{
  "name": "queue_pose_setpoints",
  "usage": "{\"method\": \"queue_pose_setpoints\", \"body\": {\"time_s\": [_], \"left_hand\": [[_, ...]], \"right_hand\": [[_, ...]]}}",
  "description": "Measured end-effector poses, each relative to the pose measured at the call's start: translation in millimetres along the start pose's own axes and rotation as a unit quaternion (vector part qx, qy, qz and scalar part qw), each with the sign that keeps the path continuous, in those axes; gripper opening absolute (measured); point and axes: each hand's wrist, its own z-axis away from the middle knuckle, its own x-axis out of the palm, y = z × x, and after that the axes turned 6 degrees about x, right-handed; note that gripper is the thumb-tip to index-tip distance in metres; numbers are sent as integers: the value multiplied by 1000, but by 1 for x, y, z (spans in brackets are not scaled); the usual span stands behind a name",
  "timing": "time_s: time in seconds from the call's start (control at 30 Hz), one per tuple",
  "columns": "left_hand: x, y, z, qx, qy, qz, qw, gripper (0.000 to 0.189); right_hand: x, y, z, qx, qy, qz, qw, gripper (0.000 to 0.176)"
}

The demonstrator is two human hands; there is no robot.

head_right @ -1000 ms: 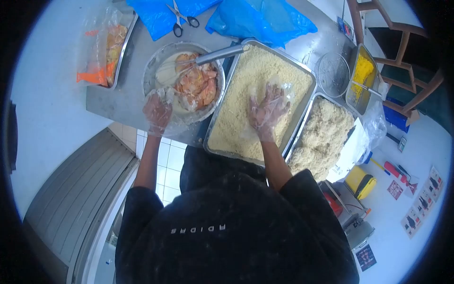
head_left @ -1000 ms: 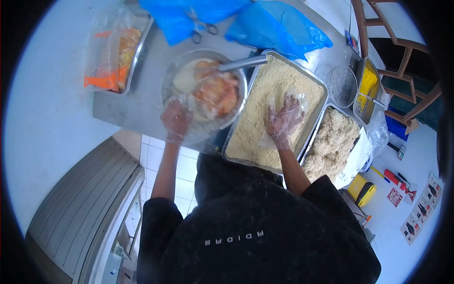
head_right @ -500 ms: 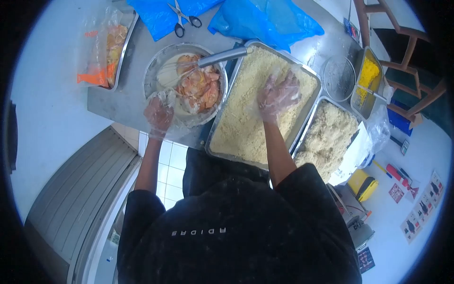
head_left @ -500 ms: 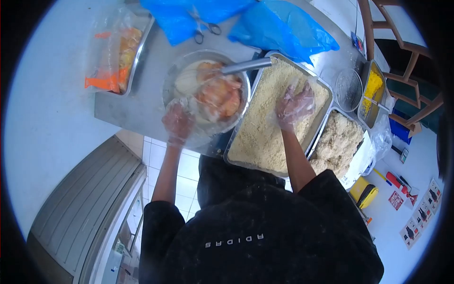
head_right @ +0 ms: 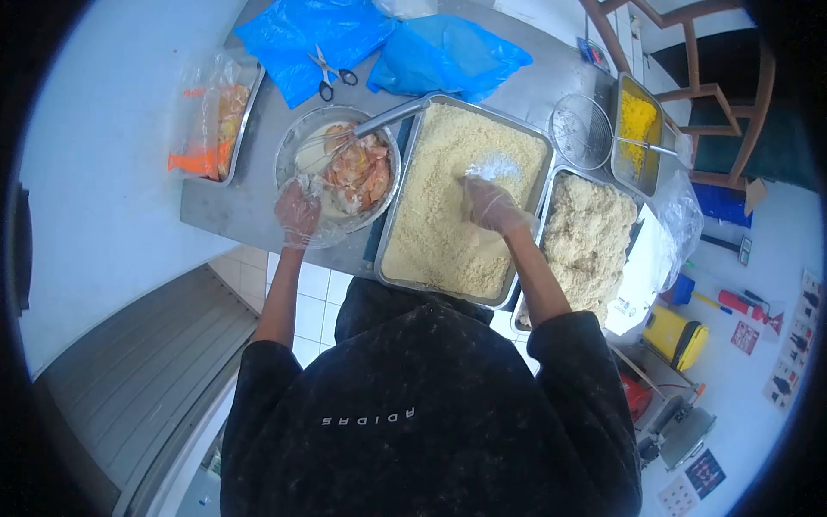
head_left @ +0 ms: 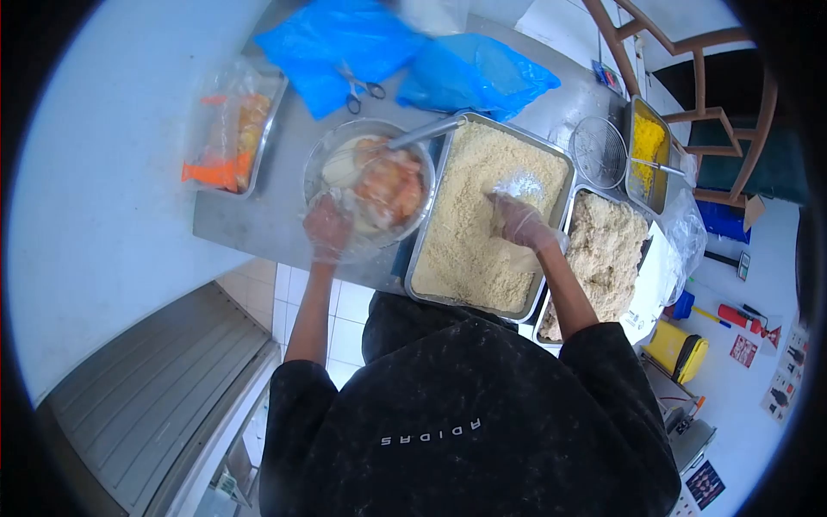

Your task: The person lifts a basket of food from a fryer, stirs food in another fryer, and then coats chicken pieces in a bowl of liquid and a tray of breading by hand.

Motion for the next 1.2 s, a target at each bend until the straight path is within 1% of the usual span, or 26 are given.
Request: {"method": "queue_pose_setpoints", "body": {"time_s": [0.03,0.13,0.23,0.27,0.3,0.37,0.4,0.43,0.5,0.53,0.6,0.63,0.67,0.7,0.73,0.77,0.8,0.83,0.9,0.93,1.03,1.1,1.13,1.2], "left_hand": [[1,-1,1,0,-1,-2,1000,24],[3,-2,1,13,17,9,1000,26],[-2,0,0,-4,-28,-5,1000,28],[-2,-1,1,1,-24,1,1000,28],[-1,-2,1,6,-19,8,1000,28],[0,-2,2,18,-7,12,1000,28],[-1,-1,3,23,3,8,1000,28],[-1,0,2,28,14,5,1000,28],[-5,2,0,19,3,18,1000,27],[-6,4,-1,13,-4,25,1000,26],[-4,3,-1,26,3,27,999,26],[-3,1,0,32,5,28,999,26],[-2,1,0,35,10,29,999,26],[-1,0,0,38,14,31,999,26],[0,-1,1,42,17,31,999,26],[-2,-1,2,43,22,47,998,27],[-2,1,1,45,30,65,996,27],[-3,2,1,47,36,82,995,27],[-7,8,0,61,52,65,995,23],[-9,10,0,69,60,56,994,21],[-10,7,-1,21,-20,15,999,29],[-10,8,-1,21,-8,16,1000,29],[-9,9,0,20,-3,18,1000,28],[-6,4,1,34,7,32,999,29]], "right_hand": [[-13,-7,9,14,-61,6,998,50],[-9,3,25,8,-3,31,999,40],[-40,-4,56,97,11,-44,994,36],[-52,-12,69,87,44,-13,995,34],[-51,-11,77,53,115,-28,991,35],[-46,-7,94,-14,255,-59,965,38],[-46,-14,100,-34,302,-57,951,24],[-40,-17,103,-8,290,-45,956,24],[-13,-17,105,46,263,-21,963,23],[14,-8,107,-1,315,2,949,23],[44,-21,119,66,349,-65,933,27],[68,-23,124,106,346,-174,916,28],[93,-25,128,143,351,-281,882,30],[134,-20,126,182,327,-453,809,33],[145,-21,126,208,273,-608,716,34],[148,-27,127,246,235,-736,585,36],[150,-32,123,265,174,-838,444,36],[151,-37,118,275,107,-911,288,37],[145,-43,94,240,116,-941,211,39],[137,-45,89,209,130,-948,200,40],[121,-38,80,175,209,-934,232,48],[70,-48,105,203,220,-919,256,40],[50,-50,113,287,222,-868,339,38],[52,-31,94,286,274,-772,498,38]]}}
